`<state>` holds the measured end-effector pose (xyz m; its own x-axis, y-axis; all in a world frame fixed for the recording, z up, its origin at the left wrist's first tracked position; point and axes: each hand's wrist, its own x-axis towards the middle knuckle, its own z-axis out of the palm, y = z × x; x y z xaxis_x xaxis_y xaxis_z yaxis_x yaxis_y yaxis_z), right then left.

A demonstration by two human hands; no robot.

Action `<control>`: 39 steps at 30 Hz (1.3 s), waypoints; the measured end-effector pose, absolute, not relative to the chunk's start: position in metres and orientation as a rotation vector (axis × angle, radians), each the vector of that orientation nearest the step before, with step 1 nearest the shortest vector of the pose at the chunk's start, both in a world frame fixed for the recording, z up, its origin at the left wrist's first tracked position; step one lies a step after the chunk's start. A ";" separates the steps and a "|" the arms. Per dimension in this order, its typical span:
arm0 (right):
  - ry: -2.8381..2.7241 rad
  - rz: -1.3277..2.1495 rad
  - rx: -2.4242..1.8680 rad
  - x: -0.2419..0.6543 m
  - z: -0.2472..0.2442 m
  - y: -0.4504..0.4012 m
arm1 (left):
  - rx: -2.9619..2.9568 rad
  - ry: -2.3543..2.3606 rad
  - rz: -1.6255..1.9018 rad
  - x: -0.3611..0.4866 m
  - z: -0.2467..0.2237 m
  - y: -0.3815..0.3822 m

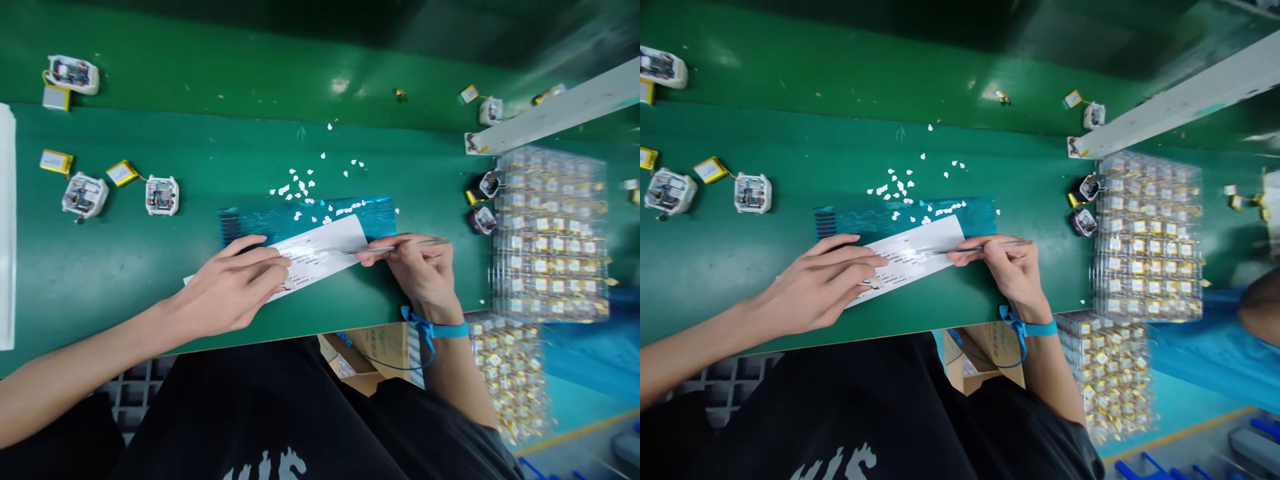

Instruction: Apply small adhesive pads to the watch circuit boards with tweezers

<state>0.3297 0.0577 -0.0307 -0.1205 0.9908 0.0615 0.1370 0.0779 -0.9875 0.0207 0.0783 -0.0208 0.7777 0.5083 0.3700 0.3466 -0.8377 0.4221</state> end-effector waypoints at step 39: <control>-1.368 1.237 -1.013 0.218 -0.002 0.076 | 1.281 0.906 0.840 0.017 0.004 0.072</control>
